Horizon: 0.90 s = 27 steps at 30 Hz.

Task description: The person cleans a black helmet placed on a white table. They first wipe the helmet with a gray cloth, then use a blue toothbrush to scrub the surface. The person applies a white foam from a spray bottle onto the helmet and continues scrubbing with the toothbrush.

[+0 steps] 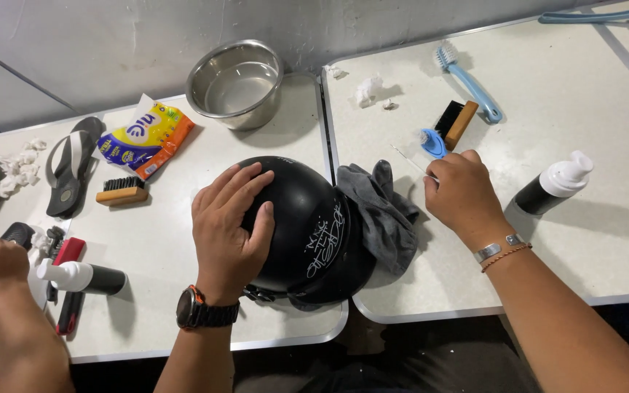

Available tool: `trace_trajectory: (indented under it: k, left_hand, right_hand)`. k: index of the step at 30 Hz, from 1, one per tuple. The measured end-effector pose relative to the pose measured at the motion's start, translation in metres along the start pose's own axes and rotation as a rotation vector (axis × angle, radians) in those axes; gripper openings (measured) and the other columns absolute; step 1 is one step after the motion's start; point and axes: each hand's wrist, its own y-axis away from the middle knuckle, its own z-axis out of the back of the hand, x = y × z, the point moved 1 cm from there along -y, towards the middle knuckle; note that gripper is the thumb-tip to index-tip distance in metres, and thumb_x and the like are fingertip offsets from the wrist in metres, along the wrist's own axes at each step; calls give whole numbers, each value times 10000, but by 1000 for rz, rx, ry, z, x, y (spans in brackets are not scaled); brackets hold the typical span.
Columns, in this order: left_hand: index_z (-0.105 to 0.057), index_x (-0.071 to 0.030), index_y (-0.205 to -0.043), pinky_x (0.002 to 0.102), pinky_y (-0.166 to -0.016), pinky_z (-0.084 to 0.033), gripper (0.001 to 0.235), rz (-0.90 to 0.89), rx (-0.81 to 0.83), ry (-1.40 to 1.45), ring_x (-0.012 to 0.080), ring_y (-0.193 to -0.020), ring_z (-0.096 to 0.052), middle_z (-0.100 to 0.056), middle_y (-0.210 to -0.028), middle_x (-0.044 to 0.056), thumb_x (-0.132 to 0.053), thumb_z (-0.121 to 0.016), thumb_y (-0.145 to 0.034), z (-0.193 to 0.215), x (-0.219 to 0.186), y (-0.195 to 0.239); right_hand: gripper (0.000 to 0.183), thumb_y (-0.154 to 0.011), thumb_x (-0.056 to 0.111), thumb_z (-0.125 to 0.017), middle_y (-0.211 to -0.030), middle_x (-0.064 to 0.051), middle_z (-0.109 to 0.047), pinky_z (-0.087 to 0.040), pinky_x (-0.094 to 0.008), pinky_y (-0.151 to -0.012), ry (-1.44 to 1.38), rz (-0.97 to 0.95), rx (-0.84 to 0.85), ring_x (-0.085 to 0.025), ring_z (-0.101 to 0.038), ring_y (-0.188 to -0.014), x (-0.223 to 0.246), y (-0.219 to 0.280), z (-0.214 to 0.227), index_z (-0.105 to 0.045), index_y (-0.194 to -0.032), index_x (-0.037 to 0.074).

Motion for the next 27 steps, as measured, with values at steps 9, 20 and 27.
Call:
trace_trajectory:
  k: [9,20,27]
  left_hand:
    - [-748,-133,-1249,503,-1066,-368,379,10,7,-18,398,-1285,-582,-716,-1281,134,-271,-575,-941,1,-4,-1]
    - [-742,-152,-1259,500,-1080,-353,385,25,16,-22,383,-1302,-572,-711,-1295,120,-296,-563,-949,0,-2,0]
    - [-715,-165,-1246,484,-1106,-370,361,-2,20,-87,302,-1343,-573,-698,-1334,46,-226,-593,-911,1,-3,-1]
  right_hand:
    - [208,-972,-7,-558,-890,-105,-721,-560,-346,-891,-127,102,-203,-269,-722,-940,-5,1,-1,-756,-1013,44]
    - [339,-957,-74,-538,-992,-223,-707,-618,-431,-787,-166,-91,-103,-366,-728,-885,-10,0,15,-661,-1273,-54]
    - [540,-926,38,-616,-846,-123,-792,-340,-171,-250,-1080,-238,281,-103,-443,-373,69,59,95,-599,-1460,116]
